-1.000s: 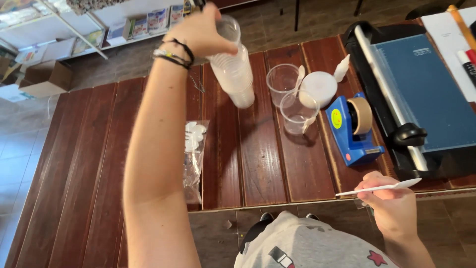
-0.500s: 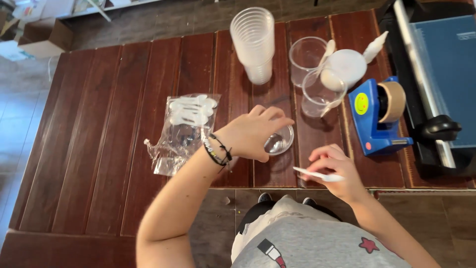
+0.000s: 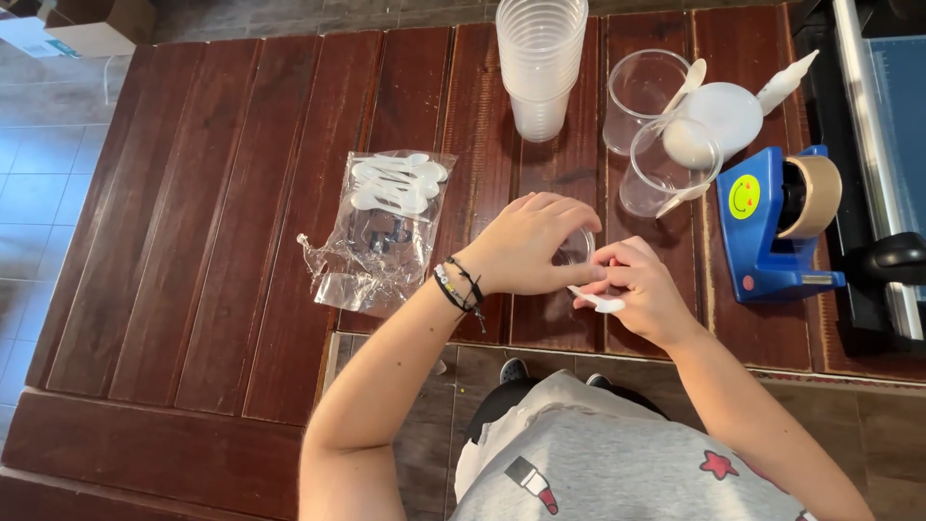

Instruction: The person repeatedly takes a clear plastic cup from a stack and places a white plastic spoon inside it. They then move the assembled cup to a separate area on the wooden table. The process is repeated multiple times throughout the video.

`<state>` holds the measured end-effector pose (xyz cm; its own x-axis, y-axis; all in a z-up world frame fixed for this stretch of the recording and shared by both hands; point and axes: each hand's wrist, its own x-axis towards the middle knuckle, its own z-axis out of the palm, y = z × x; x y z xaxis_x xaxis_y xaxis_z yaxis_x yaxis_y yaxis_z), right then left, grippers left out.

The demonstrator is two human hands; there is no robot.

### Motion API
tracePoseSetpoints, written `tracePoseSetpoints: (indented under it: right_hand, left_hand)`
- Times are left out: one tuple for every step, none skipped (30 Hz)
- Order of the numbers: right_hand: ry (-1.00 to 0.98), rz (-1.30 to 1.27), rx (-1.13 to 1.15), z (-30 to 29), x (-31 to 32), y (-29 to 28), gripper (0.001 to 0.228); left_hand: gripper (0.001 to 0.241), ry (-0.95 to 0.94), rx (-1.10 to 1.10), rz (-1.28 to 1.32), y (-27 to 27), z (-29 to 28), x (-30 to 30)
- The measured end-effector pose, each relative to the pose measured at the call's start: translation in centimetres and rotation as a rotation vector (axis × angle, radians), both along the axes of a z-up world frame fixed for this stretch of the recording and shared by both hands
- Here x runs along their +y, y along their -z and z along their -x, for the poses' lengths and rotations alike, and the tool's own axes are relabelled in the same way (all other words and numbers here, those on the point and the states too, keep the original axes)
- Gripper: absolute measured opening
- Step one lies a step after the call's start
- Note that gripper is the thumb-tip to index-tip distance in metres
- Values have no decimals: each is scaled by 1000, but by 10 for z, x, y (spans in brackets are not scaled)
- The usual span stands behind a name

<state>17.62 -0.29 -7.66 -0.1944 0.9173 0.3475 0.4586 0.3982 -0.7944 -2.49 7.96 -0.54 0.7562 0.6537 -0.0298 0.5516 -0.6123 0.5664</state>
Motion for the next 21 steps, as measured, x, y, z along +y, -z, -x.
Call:
tracePoseSetpoints:
  right_hand:
    - [-2,17,-10,0,2,0,17]
    - [-1,19,-10,0,4,1,17]
    - [-10,7,-22,0,5,1,18]
    - [-16,-7,-34,0,7,1,19]
    - [-14,-7,-34,-2,10,6,19]
    - [-18,-80,-91,-3,13,12,22]
    - [-22,-153,-148,-4,15,17,26]
    - [-20,-154,-148,-4,17,18,26]
    - [-1,-253,-236,-5,18,18,27]
    - [19,-351,-323,-5,20,19,29]
    - [20,-352,-324,-6,20,20,29]
    - [37,-402,-365,-6,20,21,31]
    - [53,-452,-406,-7,21,21,32]
    - [55,-452,-406,-6,18,19,32]
    - [107,-480,-443,-5,15,16,32]
    - [159,-509,-479,-4,13,14,35]
    - [161,-510,-478,-6,6,10,35]
    - [183,-553,-467,-8,-2,6,32]
    - [205,-597,-456,-9,-9,2,30]
    - [204,-598,-456,-12,-21,7,30]
    - [217,-654,-422,-15,-33,13,18]
  left_hand:
    - [59,-21,-19,-18,1,0,-2]
    - [59,-20,-19,-17,3,0,-3]
    - [57,-45,-33,-39,5,0,-4]
    - [54,-68,-46,-63,7,-1,-4]
    - [54,-66,-46,-63,6,-2,-5]
    - [55,-79,-47,-59,5,-3,-6]
    - [56,-92,-48,-54,4,-3,-7]
    - [56,-91,-48,-55,5,-3,-6]
    - [56,-90,-51,-61,6,-3,-5]
    - [57,-89,-54,-67,7,-2,-5]
    - [57,-87,-54,-68,6,-1,-4]
    - [56,-83,-56,-58,4,-1,-3]
    - [56,-79,-59,-49,3,0,-3]
    - [56,-77,-58,-49,3,0,-2]
    - [50,-72,-101,-22,4,1,-1]
    - [45,-67,-143,4,4,2,0]
    - [45,-65,-142,3,5,2,2]
    - [44,-54,-181,36,6,3,3]
    - [44,-44,-220,69,7,3,4]
    - [44,-44,-220,68,5,5,5]
    - [43,-29,-248,77,4,6,6]
